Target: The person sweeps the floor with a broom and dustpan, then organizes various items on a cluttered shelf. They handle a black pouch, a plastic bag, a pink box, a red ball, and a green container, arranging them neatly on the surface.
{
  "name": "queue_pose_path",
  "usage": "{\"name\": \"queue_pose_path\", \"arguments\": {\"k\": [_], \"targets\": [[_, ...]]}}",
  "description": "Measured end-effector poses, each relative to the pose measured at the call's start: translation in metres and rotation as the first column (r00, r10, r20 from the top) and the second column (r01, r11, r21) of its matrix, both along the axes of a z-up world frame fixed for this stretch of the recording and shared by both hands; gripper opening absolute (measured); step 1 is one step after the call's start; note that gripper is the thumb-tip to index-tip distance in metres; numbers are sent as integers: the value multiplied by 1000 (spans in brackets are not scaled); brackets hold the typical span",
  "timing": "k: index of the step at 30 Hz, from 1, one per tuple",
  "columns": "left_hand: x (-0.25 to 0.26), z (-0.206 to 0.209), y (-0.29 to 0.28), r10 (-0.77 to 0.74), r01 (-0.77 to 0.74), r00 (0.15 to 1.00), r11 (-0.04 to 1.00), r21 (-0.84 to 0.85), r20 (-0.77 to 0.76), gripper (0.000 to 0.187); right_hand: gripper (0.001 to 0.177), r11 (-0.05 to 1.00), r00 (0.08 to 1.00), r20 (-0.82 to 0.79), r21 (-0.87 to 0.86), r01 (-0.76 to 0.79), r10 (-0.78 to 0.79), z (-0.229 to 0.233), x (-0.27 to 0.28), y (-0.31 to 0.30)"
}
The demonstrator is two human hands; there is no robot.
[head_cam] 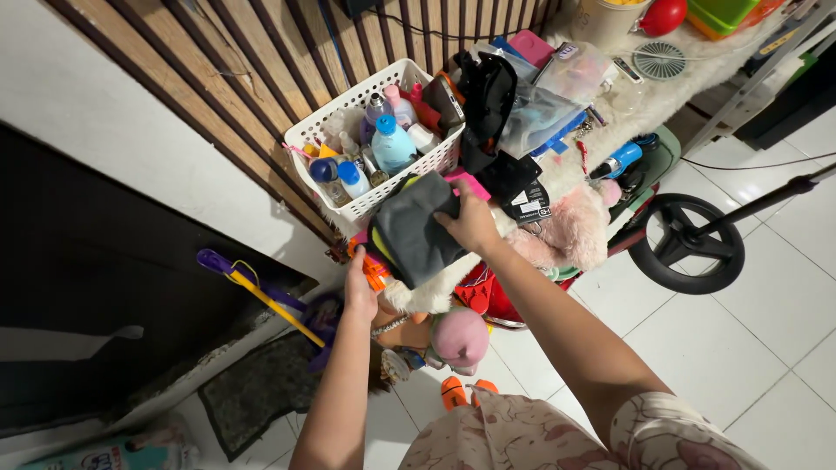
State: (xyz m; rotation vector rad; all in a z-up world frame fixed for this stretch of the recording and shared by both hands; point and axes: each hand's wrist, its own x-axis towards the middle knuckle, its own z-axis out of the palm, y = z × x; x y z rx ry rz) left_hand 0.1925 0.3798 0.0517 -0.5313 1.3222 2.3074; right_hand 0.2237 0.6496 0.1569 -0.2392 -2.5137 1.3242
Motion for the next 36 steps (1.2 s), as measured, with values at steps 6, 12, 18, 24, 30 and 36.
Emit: {"name": "queue_pose_path", "arguments": {"k": [6, 12, 18, 24, 30, 36], "targets": [[34, 85, 38, -36, -336, 886, 637, -693, -463, 99, 58, 980, 981, -171, 156, 122, -95, 0, 9, -17], [35, 116, 72, -876, -656, 349, 26, -755, -333, 85, 38, 869, 987, -158, 485, 91, -15, 47, 14, -10], [10, 134, 93, -909, -285, 411, -196, -938, 66, 89, 20, 907, 844, -530, 389, 161, 78, 100, -11, 61], [4, 172, 138, -853, -198, 516, -204, -959, 75, 84, 51, 964, 903, -412, 167, 207, -123, 101, -86, 164], [23, 187, 243, -796, -255, 538, 160, -954, -277, 82, 80, 951, 968, -232, 307, -24, 100, 73, -140, 186], [42, 188, 289, -558, -311, 636, 448, -838, -534, 71, 42, 969, 976, -155, 215, -120, 155, 79, -173, 202]]}}
